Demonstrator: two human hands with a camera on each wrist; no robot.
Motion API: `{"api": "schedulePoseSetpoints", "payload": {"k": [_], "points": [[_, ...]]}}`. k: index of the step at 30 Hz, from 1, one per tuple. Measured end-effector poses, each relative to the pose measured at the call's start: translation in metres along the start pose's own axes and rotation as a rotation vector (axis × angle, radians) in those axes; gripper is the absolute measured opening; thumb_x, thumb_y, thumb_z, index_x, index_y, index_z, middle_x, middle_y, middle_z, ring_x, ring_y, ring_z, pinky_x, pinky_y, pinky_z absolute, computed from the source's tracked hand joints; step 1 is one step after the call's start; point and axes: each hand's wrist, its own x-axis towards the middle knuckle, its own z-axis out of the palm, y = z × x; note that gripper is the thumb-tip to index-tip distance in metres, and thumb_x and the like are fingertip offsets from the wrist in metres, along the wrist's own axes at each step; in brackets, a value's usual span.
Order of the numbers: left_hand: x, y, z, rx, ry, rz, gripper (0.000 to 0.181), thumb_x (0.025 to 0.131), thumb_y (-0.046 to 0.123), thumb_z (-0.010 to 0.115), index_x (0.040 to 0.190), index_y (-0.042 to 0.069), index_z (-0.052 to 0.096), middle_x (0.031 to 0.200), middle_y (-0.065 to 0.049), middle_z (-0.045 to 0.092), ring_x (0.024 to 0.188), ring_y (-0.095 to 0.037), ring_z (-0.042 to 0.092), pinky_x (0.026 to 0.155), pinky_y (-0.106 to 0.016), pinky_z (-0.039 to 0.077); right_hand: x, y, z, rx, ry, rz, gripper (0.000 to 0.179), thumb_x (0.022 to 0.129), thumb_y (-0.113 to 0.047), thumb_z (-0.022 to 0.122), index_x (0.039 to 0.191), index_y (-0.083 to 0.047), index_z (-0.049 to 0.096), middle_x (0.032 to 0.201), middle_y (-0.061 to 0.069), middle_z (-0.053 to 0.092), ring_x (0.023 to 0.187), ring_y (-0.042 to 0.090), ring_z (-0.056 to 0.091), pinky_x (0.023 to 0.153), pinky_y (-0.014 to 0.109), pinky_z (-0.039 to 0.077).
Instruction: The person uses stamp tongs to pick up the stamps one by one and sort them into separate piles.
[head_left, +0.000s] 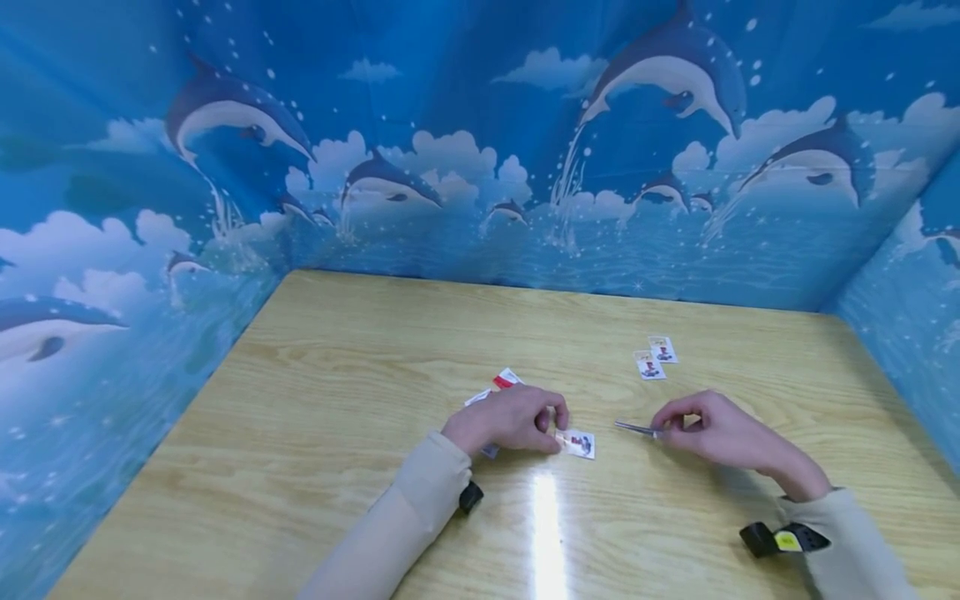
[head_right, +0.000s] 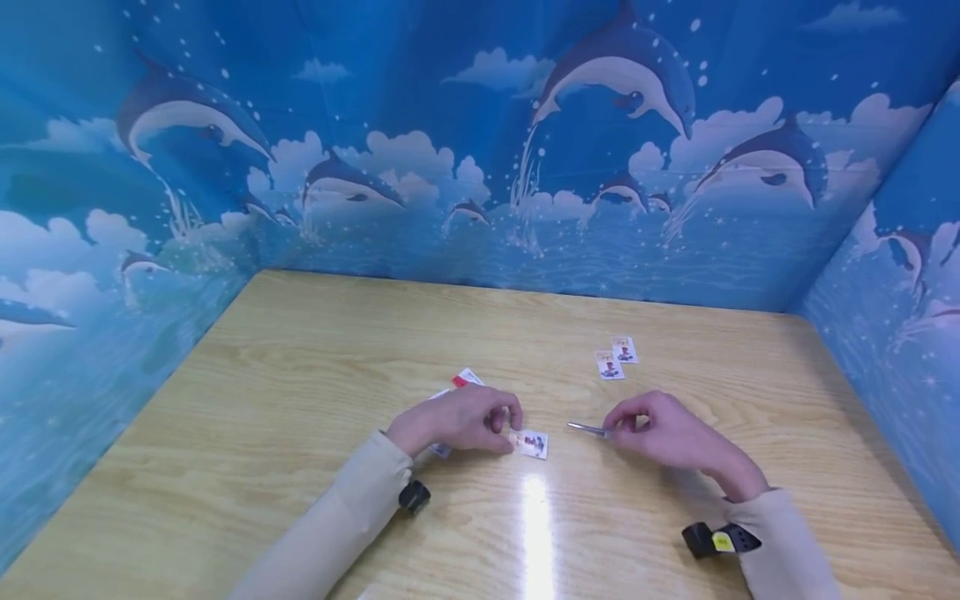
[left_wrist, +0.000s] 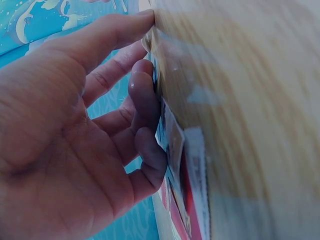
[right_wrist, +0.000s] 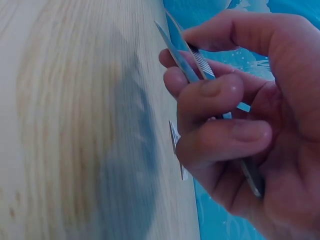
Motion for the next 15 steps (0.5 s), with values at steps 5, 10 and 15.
{"api": "schedulePoseSetpoints", "payload": {"k": [5,10,15], "points": [[0.000,-0.001,0.001,-0.004,-0.004,-0.015,0.017,0.091,0.026,0.078,0.100,0.025,0.063,0.081,0.006,0.054,0.068,-0.008,0.048,0.062,-0.022,0.038,0.002,-0.003,0.004,0.000,-0.043,0.017,0.016,0.092,-0.019,0.073,0.104,-0.009,0.076,0.089,0.001,0.069,0.065,0.004,0.050,0.057,0.024,0.044],[-0.001,-0.001,0.002,-0.001,-0.005,-0.015,0.017,0.091,0.027,0.078,0.100,0.025,0.063,0.081,0.007,0.054,0.069,-0.008,0.047,0.063,-0.021,0.038,0.003,-0.007,0.008,0.004,-0.078,0.019,0.015,0.090,-0.023,0.075,0.099,-0.011,0.075,0.079,-0.001,0.065,0.058,0.004,0.047,0.053,0.024,0.042],[-0.001,-0.001,0.002,-0.002,-0.004,-0.016,0.017,0.091,0.027,0.078,0.100,0.025,0.063,0.081,0.007,0.054,0.069,-0.008,0.047,0.063,-0.021,0.038,0.004,-0.008,0.012,0.020,-0.111,-0.004,0.014,0.090,-0.024,0.076,0.097,-0.012,0.074,0.076,-0.002,0.062,0.059,0.003,0.049,0.055,0.023,0.042]]}}
